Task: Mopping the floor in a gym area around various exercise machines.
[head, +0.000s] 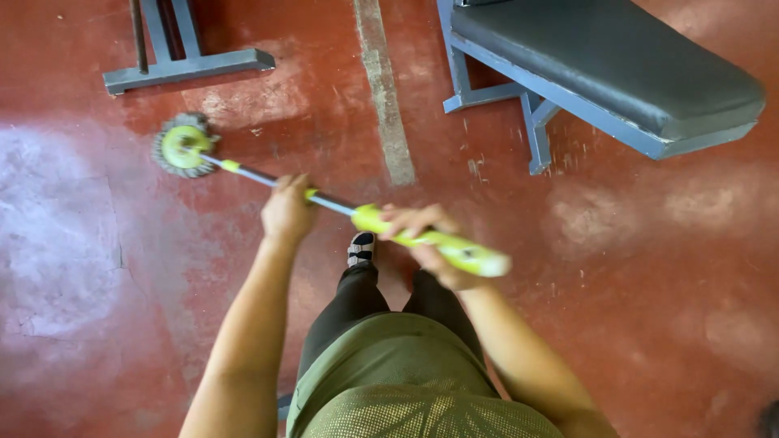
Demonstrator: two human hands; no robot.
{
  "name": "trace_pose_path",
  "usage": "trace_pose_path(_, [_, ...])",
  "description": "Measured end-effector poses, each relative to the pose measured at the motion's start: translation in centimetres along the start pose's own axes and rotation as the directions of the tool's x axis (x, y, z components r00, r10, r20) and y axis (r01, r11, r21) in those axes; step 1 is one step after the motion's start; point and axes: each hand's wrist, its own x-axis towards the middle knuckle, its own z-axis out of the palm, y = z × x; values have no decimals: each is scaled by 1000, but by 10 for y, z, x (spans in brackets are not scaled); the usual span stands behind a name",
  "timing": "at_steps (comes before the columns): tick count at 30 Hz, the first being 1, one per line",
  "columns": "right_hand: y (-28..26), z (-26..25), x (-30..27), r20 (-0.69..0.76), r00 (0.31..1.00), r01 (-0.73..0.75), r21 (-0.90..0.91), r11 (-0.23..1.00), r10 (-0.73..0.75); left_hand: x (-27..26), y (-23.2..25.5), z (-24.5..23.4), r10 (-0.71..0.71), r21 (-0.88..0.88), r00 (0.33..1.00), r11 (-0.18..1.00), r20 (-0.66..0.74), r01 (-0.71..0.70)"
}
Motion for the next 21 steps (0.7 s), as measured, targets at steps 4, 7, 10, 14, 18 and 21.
trace_pose_path(4, [35, 37, -27, 192, 968, -143, -116, 983, 164, -17, -79, 8, -166, 61, 986, 984, -23, 168])
trace_pose_path(7, [15, 35, -31, 241, 945, -159, -247, 956, 220, -17, -80, 17, -274, 131, 961, 955, 36, 267])
trace_pose_path(10, [-26, 12, -37, 183, 963, -145, -259, 955, 196, -10, -47, 48, -236, 92, 972, 968, 0, 235])
trace_pose_path(14, [-108, -49, -63, 29, 994, -96, -267, 959, 107, -19, 74, 77, -14, 92, 998, 996, -69, 21])
trace_pose_path(18, [-199, -112, -120, -60, 997, -72, -375, 924, 53, -54, 205, 123, 206, -74, 973, 974, -105, -215])
trace_pose_path(21, [-266, -139, -168, -132, 991, -96, -504, 858, 34, -80, 293, 159, 324, -151, 937, 928, -131, -342])
